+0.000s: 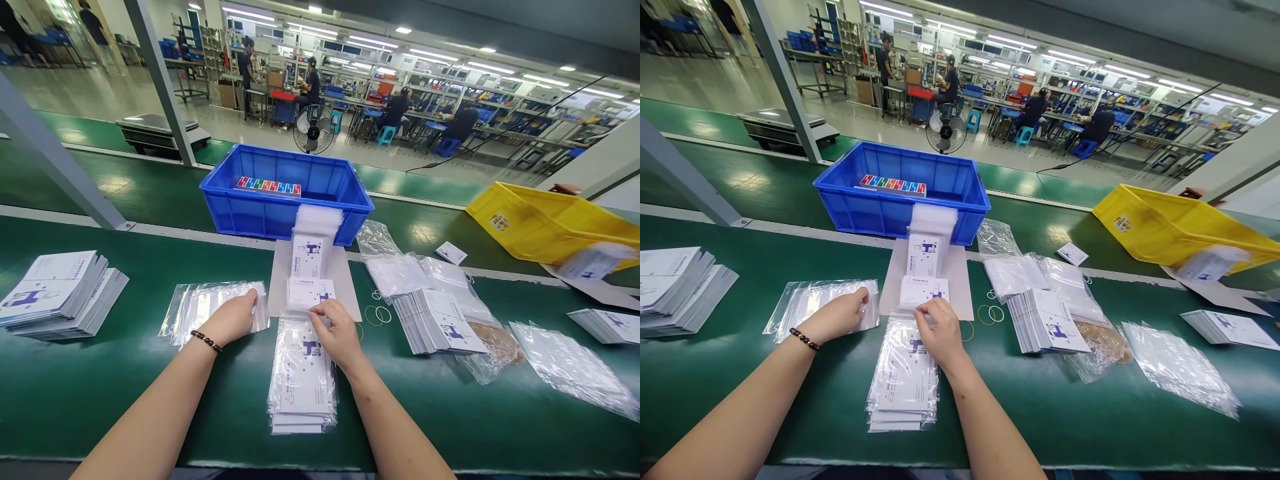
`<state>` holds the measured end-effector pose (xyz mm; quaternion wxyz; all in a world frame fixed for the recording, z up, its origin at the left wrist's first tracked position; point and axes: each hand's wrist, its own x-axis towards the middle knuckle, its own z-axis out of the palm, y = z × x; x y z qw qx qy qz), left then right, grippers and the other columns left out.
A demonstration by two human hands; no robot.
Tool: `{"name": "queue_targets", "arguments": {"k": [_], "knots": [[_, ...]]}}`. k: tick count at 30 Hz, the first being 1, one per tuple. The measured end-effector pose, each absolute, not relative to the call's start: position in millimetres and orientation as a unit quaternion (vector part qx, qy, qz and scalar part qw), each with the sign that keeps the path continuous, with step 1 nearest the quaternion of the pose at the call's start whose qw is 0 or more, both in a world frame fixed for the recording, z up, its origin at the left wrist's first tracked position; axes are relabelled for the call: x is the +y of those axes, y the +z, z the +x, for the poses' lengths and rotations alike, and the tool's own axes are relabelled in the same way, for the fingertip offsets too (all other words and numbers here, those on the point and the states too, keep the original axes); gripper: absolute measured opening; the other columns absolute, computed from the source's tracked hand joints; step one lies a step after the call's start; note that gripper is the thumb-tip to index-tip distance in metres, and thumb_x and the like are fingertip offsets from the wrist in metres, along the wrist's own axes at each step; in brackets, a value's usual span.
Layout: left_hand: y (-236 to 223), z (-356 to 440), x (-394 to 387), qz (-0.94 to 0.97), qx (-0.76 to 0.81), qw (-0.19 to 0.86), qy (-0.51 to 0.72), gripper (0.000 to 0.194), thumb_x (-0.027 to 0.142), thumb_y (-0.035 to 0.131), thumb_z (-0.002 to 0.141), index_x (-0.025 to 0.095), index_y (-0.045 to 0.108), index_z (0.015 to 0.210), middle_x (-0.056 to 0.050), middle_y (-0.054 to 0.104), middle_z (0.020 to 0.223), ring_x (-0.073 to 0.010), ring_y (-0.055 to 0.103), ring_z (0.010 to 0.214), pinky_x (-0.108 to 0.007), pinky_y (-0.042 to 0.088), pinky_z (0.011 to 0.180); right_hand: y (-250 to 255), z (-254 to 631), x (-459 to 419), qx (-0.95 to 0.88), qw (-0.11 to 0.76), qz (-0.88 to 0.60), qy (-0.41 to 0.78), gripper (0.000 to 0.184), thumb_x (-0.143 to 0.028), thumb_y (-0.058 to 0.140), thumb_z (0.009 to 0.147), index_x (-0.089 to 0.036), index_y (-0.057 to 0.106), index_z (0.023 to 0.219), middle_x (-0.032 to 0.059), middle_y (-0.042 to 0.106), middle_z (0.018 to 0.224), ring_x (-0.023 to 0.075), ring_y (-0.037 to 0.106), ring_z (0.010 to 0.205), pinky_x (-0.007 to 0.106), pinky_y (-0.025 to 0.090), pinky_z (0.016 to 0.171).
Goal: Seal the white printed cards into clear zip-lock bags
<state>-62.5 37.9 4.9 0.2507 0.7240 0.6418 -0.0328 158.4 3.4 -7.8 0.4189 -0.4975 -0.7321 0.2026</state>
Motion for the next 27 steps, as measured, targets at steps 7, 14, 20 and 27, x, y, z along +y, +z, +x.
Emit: {"name": "queue_targets", "arguments": {"k": [7,14,20,27], "knots": [[10,-48,28,0.678,0.580,0.384,0.236,0.012,0.026,0.046,0.075,0.021,0.043,0.085,0.006,0.047,0.056,-0.0149,0.050,0.055,-0.023,0.035,0.053,-6,152,-1,-0.732,0.429,-0.473,0.237,0.014,-0.025,0.049,0.080,-0.020,0.062,0.078,0.0039,0.060,0.072,0.0163,0.055,0.069,0.030,0.045,0.066],[1,-16,10,0.668,0.493,0.477,0.289,0.013,0.030,0.044,0.078,0.019,0.050,0.077,0.005,0.046,0.057,-0.0112,0.046,0.053,-0.023,0.037,0.054,-17,134,-12,-0.773,0.340,-0.483,0.231,0.044,-0.019,0.041,0.082,-0.017,0.043,0.125,0.0075,0.067,0.081,0.0177,0.061,0.064,0.030,0.049,0.062],[2,-12,14,0.556,0.521,0.555,0.334,0.033,0.042,0.044,0.077,0.016,0.048,0.057,0.004,0.046,0.048,-0.0079,0.041,0.040,-0.021,0.033,0.043,-20,137,-11,-0.819,0.336,-0.444,0.139,0.044,-0.011,0.034,0.079,-0.013,0.048,0.121,0.0132,0.066,0.089,0.0222,0.062,0.076,0.034,0.050,0.066],[1,-4,7,0.543,0.503,0.573,0.352,0.029,0.037,0.052,0.071,0.016,0.048,0.052,0.005,0.043,0.044,-0.0076,0.038,0.043,-0.021,0.030,0.045,-7,136,-10,-0.761,0.379,-0.478,0.221,0.018,-0.022,0.045,0.079,-0.017,0.061,0.085,0.0059,0.061,0.070,0.0168,0.055,0.064,0.029,0.046,0.060]]}}
